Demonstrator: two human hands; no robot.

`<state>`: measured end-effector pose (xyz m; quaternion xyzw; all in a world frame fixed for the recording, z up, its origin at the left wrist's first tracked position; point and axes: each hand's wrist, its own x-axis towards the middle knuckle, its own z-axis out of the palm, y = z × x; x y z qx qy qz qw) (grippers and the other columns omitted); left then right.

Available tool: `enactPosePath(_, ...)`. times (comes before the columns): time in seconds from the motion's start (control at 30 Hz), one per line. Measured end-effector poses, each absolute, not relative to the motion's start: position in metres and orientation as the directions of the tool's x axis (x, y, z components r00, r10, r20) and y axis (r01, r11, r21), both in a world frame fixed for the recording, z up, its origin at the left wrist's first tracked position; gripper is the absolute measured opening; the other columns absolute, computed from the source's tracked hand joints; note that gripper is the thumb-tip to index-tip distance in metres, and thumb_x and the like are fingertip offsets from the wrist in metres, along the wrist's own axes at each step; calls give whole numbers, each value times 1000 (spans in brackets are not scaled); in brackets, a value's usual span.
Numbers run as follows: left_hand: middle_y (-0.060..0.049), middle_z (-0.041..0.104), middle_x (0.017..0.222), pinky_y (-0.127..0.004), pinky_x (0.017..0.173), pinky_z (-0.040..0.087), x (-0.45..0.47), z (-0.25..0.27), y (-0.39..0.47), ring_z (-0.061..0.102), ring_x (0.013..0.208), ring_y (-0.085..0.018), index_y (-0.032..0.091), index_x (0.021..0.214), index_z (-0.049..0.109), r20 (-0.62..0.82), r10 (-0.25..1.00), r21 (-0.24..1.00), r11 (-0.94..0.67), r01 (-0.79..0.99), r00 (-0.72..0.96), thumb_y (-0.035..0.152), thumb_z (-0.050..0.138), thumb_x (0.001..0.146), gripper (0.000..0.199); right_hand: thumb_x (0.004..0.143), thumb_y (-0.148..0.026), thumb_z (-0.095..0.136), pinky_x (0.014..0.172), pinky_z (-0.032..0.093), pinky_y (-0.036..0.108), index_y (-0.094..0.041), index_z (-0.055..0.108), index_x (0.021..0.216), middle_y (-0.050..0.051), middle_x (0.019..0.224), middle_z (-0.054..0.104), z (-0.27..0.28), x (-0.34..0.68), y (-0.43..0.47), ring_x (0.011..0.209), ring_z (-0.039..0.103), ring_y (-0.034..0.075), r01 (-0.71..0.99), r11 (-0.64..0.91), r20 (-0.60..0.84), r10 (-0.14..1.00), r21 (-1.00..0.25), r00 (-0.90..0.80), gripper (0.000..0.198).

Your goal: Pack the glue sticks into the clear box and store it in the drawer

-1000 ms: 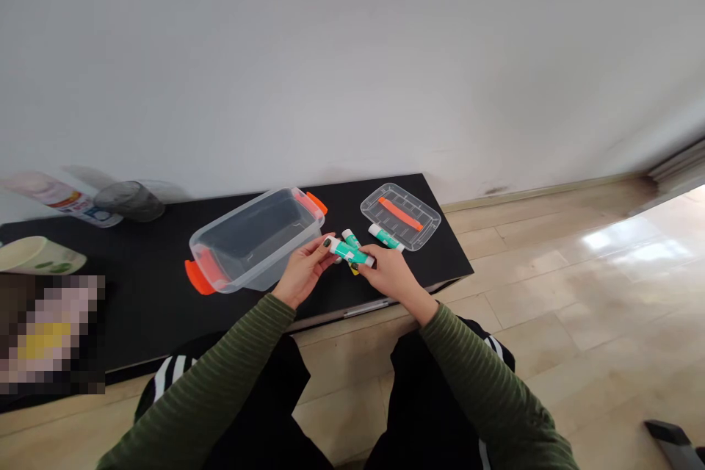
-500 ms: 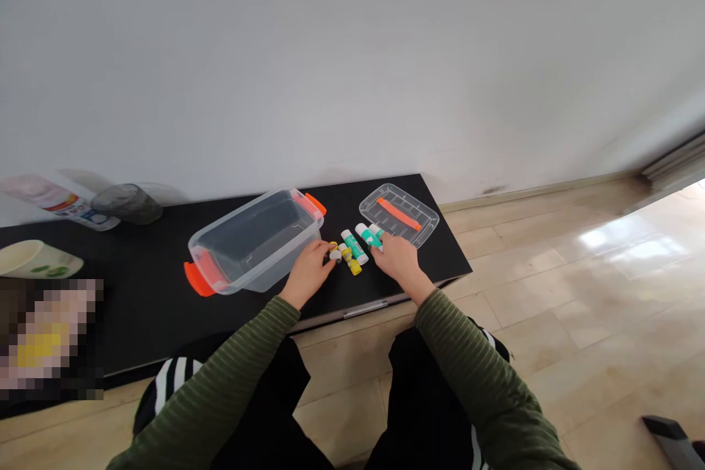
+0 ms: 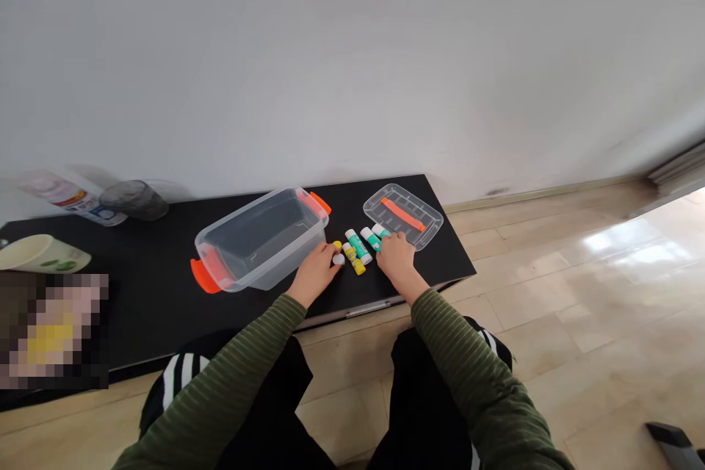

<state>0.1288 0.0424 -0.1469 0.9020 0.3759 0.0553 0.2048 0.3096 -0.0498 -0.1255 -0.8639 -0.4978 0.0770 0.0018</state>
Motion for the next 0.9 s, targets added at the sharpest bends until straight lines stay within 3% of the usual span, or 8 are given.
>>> enactPosePath(0.13,-9,59,109,-33,82,45,130,-149,41,60,101,-23,19,103,56,-63,701,384,-640,665,711,22,56,89,14,94,-28,53,77,50,32,-18,64,111,16,115,64,-123,303,-47,117,50,28,899,-417,-30,909,-133,416,23)
enactPosePath(0.27,-10,60,111,-33,83,45,131,-152,38,60,105,-25,19,105,55,-90,696,363,-644,674,713,25,54,90,16,96,-34,52,81,48,30,-20,65,106,12,111,66,-124,295,-43,115,54,26,919,-355,-47,935,-170,352,21)
enactPosePath(0.53,-12,60,111,-34,83,45,125,-150,39,62,103,-25,18,103,56,-98,702,395,-623,675,705,26,53,90,15,95,-36,52,84,47,34,-15,67,107,14,111,67,-130,288,-26,114,55,28,915,-384,-127,921,-127,369,28)
enactPosePath(0.9,-12,61,114,-35,82,47,126,-148,32,62,103,-26,18,103,56,-108,666,394,-653,647,738,24,54,89,15,92,-35,54,80,50,36,-16,70,105,18,117,65,-138,280,-15,117,52,31,913,-386,-104,921,-133,374,28)
